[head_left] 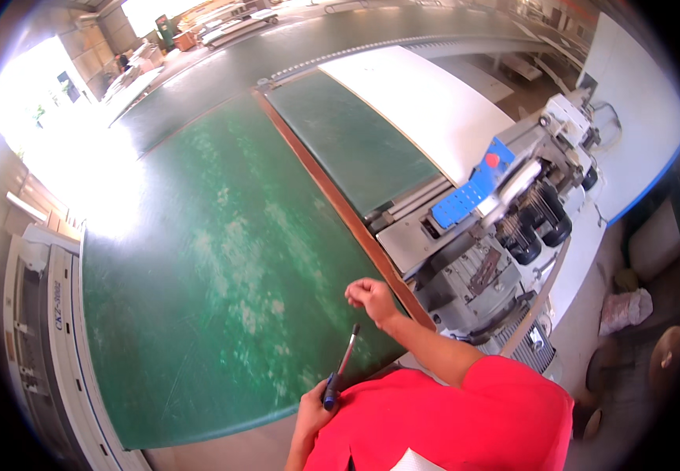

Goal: The person operates a large industrial machine, repeatedly feeding white rectangular panels onto a green conveyor belt. They use a handheld tool to guide the panels and occasionally wipe the machine's surface. The person also briefly cleans a white panel with a spray nozzle.

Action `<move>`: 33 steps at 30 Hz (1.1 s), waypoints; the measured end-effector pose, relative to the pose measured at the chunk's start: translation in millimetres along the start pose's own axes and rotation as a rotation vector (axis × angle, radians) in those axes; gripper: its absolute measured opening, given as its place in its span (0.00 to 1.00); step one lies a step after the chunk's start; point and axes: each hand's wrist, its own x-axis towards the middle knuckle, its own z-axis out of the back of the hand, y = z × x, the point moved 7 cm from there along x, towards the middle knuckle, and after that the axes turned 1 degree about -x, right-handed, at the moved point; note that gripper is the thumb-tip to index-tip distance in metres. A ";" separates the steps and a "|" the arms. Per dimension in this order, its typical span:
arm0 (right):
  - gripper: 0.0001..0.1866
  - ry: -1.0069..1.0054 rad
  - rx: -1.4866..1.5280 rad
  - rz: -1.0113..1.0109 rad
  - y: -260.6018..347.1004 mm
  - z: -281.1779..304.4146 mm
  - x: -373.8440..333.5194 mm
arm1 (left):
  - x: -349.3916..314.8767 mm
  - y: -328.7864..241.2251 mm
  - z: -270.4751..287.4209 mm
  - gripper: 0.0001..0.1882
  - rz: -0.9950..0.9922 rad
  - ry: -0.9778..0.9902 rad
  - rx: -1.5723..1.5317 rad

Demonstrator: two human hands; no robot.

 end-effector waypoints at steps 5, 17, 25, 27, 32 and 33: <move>0.07 -0.199 0.076 0.116 49.2 38.5 16.6 | 1.9 -0.4 2.4 0.18 0.012 0.019 0.050; 0.05 -0.198 0.075 0.264 116.3 55.8 -2.4 | 99.9 -59.0 0.0 0.11 0.065 0.120 0.189; 0.06 -0.287 -0.089 0.239 110.3 87.9 -0.7 | 157.4 -88.1 -19.6 0.11 0.073 0.225 0.291; 0.05 -0.288 -0.081 0.233 100.8 99.2 5.6 | 167.1 -90.5 -18.3 0.11 0.087 0.237 0.303; 0.05 -0.281 -0.088 0.229 103.6 101.2 30.7 | 235.3 -55.4 22.8 0.08 0.284 0.066 0.010; 0.06 -0.281 -0.111 0.239 107.3 101.4 37.6 | 244.3 -62.5 31.8 0.07 0.297 0.008 -0.139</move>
